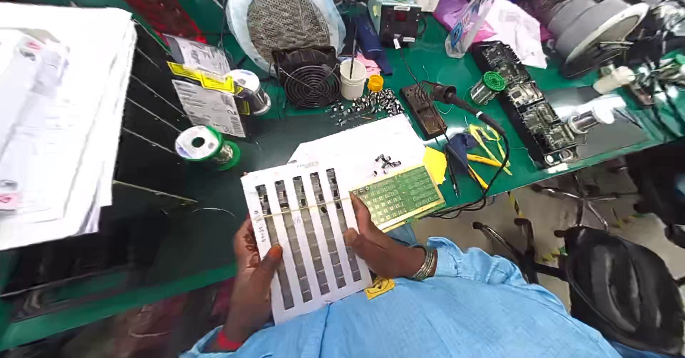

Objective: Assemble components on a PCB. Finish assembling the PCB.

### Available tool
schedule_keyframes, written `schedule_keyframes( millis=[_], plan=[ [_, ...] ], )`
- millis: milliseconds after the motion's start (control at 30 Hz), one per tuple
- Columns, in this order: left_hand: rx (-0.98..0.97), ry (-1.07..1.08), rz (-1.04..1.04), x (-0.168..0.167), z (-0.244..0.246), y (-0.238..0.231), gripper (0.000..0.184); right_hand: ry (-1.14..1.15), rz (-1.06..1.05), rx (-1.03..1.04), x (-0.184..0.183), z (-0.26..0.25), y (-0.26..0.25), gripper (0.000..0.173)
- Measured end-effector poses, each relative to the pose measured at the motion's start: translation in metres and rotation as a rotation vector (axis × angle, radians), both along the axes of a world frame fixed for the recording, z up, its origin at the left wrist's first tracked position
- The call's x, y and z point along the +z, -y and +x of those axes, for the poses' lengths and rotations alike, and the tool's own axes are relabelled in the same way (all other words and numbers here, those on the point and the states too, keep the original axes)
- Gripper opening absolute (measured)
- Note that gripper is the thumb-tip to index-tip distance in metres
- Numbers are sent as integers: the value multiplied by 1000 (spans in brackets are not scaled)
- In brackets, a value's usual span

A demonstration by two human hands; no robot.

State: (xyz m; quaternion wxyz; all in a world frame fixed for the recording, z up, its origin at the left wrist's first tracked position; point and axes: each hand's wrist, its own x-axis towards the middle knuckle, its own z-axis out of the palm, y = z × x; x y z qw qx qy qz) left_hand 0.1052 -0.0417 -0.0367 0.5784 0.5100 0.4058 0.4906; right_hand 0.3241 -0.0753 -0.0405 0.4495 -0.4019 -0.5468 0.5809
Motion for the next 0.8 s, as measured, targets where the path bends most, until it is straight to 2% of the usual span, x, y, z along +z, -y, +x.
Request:
schedule_keyframes(
  millis=[100,200,233,267,333,367,467,567,667,733,800],
  plan=[
    [0,-12,44,2,3,-13,89,-79,-89,1,9,4,-7,83],
    [91,-23,71,9,17,-34,66,-303,-199,-68,15,8,-16,97],
    [125,-8,68,11,24,-42,61,-367,-200,-91,14,10,-18,94],
    [156,10,66,14,31,-49,59,-424,-208,-134,15,12,-19,83],
    [180,17,60,20,46,-60,63,-482,-234,-251,19,12,-22,48],
    [185,0,58,23,54,-63,67,-490,-235,-301,22,12,-24,41],
    [170,-25,45,31,81,-66,75,-503,-206,-420,31,19,-31,49],
    [77,29,35,41,98,-64,85,-530,-214,-533,42,36,-36,38],
    [-159,54,113,46,100,-64,100,-512,-177,-563,53,67,-37,25],
    [-280,64,130,46,95,-68,98,-475,-84,-554,69,98,-34,22],
    [-300,33,93,44,86,-71,81,-412,22,-586,92,130,-31,28]
  ],
)
